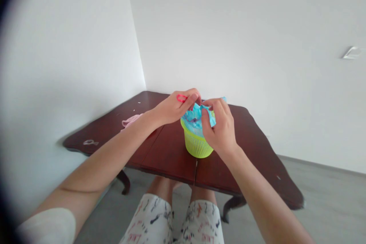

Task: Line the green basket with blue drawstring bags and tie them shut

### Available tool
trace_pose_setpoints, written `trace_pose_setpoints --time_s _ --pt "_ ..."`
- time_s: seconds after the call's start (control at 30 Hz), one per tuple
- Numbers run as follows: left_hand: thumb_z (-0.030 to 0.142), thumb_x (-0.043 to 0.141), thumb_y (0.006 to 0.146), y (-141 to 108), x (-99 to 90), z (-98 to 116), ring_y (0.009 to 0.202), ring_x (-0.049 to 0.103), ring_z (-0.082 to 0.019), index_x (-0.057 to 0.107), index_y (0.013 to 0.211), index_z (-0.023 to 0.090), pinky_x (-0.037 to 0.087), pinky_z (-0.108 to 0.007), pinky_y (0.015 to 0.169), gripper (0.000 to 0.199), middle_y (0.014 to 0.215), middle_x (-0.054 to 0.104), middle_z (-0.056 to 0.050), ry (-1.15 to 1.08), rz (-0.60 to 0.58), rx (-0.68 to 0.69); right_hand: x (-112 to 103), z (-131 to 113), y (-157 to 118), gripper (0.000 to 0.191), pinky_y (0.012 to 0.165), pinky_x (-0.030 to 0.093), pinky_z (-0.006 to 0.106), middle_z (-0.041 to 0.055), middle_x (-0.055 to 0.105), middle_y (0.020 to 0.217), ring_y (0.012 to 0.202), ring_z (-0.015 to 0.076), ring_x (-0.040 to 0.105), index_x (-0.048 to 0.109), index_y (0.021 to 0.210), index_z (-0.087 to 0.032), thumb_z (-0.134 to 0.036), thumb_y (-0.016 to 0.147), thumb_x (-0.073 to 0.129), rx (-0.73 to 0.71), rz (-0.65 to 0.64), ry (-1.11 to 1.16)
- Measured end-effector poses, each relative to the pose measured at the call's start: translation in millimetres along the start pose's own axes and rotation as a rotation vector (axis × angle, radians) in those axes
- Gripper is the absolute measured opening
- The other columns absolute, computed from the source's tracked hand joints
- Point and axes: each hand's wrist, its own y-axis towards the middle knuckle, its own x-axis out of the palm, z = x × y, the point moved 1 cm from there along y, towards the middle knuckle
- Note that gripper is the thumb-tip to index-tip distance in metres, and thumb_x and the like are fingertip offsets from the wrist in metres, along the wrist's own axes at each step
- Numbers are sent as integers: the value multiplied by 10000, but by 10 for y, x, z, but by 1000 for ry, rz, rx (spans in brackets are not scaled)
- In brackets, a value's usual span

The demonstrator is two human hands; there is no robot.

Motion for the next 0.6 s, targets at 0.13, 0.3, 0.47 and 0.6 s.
trace_pose_setpoints --time_s 0.13,0.3,0.47,0.6 --pt "615 314 1305 -20 -64 86 1115 773 -291 692 1269 229 608 -432 1007 542 1166 798 -120 456 11 197 180 177 148 317 997 642 444 77 850 1240 1103 265 805 706 1321 -290 -567 1225 584 253 -97 329" --pt "556 334 1313 -15 -67 -6 1213 761 -291 713 1290 226 636 -480 1108 504 1274 776 -156 423 123 259 361 285 190 593 631 539 321 -5 752 927 638 148 607 689 1009 -279 -859 1118 644 472 -225 572" --pt "604 389 1298 -42 19 -66 1536 730 -309 735 1574 260 566 -515 1325 561 1581 793 -179 13 -6 359 346 205 232 614 647 473 325 -5 672 787 689 160 562 711 872 -256 -843 1035 793 458 -175 618" --pt "715 373 1272 -23 111 -39 1649 671 -318 802 1555 292 476 -550 1423 666 1610 813 -138 -223 -41 324 404 254 238 526 657 484 325 -29 616 701 664 156 547 715 802 -257 -704 938 955 569 -113 773"
